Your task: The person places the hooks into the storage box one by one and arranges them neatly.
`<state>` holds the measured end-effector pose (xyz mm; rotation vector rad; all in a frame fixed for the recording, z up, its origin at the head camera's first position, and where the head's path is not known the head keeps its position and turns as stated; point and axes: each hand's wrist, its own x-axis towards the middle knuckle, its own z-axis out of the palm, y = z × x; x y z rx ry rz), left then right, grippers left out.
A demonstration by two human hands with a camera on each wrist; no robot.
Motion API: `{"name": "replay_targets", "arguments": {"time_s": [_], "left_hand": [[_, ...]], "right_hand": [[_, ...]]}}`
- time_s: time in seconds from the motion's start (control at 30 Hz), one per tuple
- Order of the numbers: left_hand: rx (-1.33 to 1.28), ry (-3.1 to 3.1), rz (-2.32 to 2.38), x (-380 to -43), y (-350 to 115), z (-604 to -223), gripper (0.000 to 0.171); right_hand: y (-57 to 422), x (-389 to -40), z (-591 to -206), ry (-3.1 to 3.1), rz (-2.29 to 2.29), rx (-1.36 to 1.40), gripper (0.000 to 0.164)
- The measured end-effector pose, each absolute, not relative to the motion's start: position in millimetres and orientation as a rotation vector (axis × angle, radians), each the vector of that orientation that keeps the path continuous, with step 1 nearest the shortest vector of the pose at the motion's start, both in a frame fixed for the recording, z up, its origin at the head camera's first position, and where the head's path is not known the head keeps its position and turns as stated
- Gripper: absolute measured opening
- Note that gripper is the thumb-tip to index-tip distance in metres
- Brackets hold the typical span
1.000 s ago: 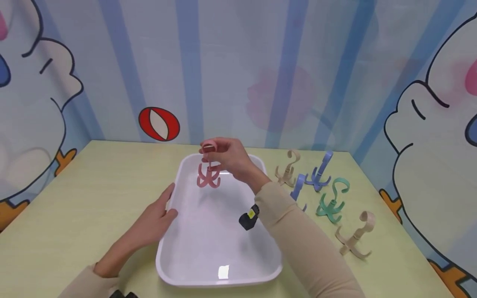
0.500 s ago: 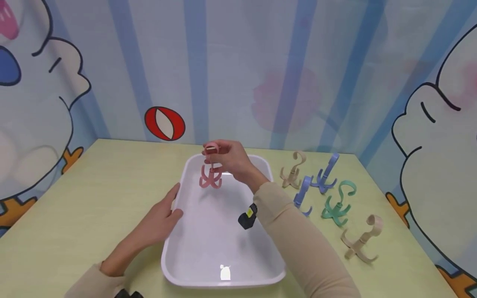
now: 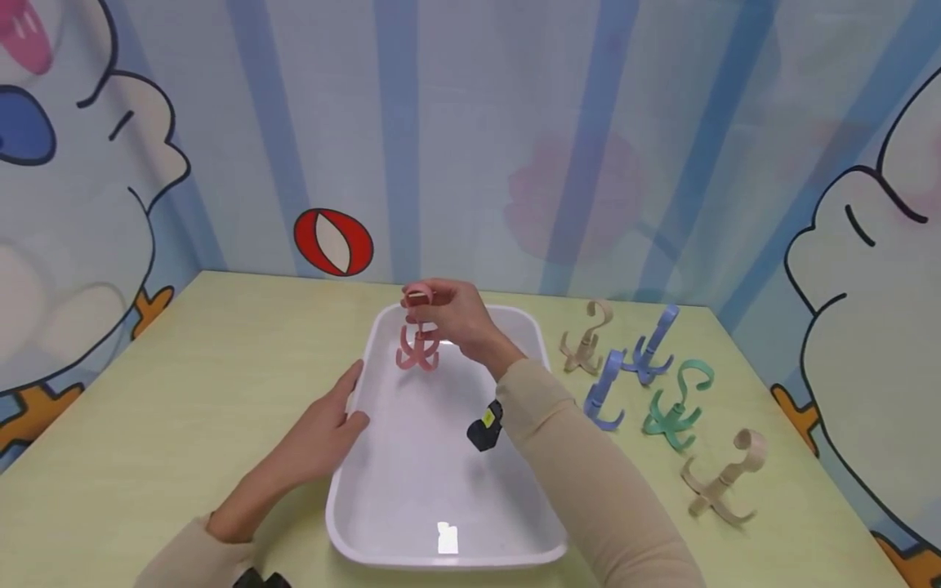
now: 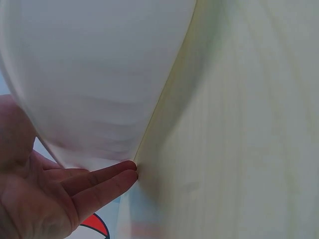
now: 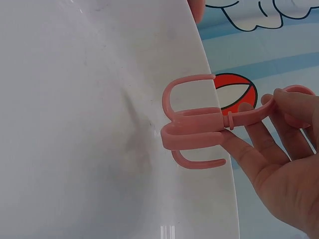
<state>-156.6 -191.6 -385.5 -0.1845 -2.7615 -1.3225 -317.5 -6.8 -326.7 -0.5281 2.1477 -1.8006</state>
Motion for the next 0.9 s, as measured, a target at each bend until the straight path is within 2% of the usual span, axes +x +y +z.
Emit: {"name": "replay_targets", "arguments": {"time_s": [0.9], "left_hand": [[-0.167, -2.747, -1.327, -156.4, -190.8, -385.9, 0.074]], "right_hand": [[-27.1, -325.2, -343.0, 2.198, -1.806, -0.512, 0.032]]}}
